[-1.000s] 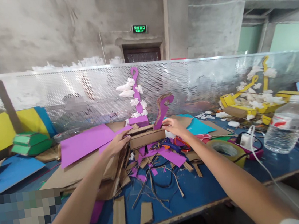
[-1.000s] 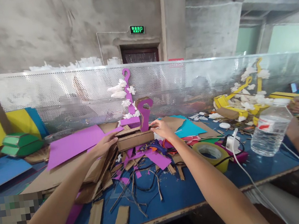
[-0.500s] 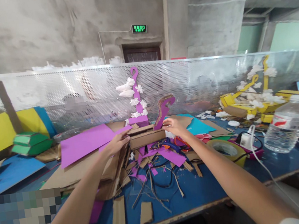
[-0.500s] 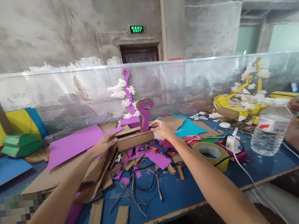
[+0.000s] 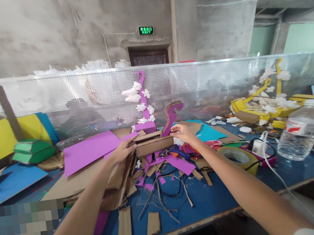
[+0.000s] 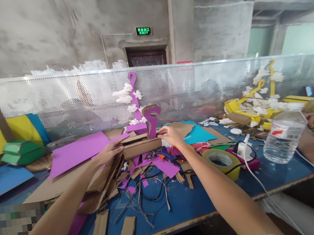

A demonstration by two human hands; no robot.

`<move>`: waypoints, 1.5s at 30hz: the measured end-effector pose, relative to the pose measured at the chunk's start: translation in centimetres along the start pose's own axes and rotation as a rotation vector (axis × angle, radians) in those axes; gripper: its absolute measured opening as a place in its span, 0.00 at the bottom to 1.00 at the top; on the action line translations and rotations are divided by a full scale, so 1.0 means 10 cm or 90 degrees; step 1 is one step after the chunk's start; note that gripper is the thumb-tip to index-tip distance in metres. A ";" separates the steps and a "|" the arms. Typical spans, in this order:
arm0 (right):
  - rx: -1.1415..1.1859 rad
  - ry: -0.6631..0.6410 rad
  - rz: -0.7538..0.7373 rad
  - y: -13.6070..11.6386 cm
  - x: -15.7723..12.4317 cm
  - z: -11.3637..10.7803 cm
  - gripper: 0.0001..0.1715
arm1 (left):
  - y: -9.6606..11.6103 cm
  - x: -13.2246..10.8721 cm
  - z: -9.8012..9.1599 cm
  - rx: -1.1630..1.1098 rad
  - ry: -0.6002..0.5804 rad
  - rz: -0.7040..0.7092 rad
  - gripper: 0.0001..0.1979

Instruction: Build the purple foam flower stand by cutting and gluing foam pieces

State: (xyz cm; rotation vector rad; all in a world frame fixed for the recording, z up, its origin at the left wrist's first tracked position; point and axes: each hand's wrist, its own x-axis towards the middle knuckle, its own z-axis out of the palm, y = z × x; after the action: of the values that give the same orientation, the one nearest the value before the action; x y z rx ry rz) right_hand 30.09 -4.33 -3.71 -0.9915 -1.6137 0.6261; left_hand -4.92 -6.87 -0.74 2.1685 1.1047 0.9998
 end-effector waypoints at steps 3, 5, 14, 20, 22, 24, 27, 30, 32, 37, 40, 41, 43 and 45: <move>0.004 -0.004 0.002 0.02 0.00 0.01 0.16 | -0.02 0.00 0.00 -0.018 -0.003 -0.001 0.41; 0.000 -0.006 -0.002 0.02 0.00 0.01 0.15 | -0.04 0.00 0.00 -0.016 0.001 0.001 0.42; -0.042 0.000 -0.017 -0.06 -0.02 0.01 0.16 | -0.06 0.02 0.00 0.072 -0.020 0.027 0.41; -0.027 0.002 0.005 -0.10 -0.05 0.00 0.17 | -0.09 0.03 0.02 0.054 -0.028 0.029 0.40; -0.031 0.004 0.011 -0.10 -0.05 -0.01 0.18 | -0.08 0.03 0.02 0.050 -0.030 0.035 0.39; -0.033 0.004 0.021 -0.11 -0.05 -0.02 0.18 | -0.07 0.03 0.02 0.050 -0.037 0.032 0.38; -0.035 0.001 0.034 -0.10 -0.05 -0.01 0.18 | -0.06 0.02 0.02 0.049 -0.039 0.017 0.38; -0.038 0.004 0.030 -0.09 -0.04 -0.01 0.18 | -0.07 0.02 0.01 0.041 -0.039 0.009 0.39; -0.039 -0.003 0.031 -0.08 -0.03 -0.02 0.18 | -0.08 0.03 0.01 0.035 -0.047 0.010 0.39; -0.064 -0.092 -0.003 -0.09 -0.07 -0.08 0.29 | -0.02 0.02 -0.01 0.041 -0.023 -0.021 0.40; -0.129 -0.184 -0.059 -0.10 -0.11 -0.07 0.40 | 0.00 0.01 -0.01 0.034 -0.004 -0.031 0.40; -0.153 -0.196 -0.073 -0.10 -0.12 -0.06 0.43 | -0.01 0.01 -0.01 0.028 0.000 -0.039 0.40; -0.189 -0.183 -0.091 -0.09 -0.13 -0.04 0.44 | -0.03 0.02 0.00 0.016 0.009 -0.050 0.41; -0.191 -0.160 -0.095 -0.06 -0.12 -0.02 0.40 | -0.06 0.02 0.00 0.000 0.016 -0.052 0.41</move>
State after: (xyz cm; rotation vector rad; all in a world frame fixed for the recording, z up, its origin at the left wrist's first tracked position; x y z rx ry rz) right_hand 30.23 -5.66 -3.77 -1.0259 -2.0267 0.4265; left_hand -5.11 -6.37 -1.11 2.0985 1.1956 0.9933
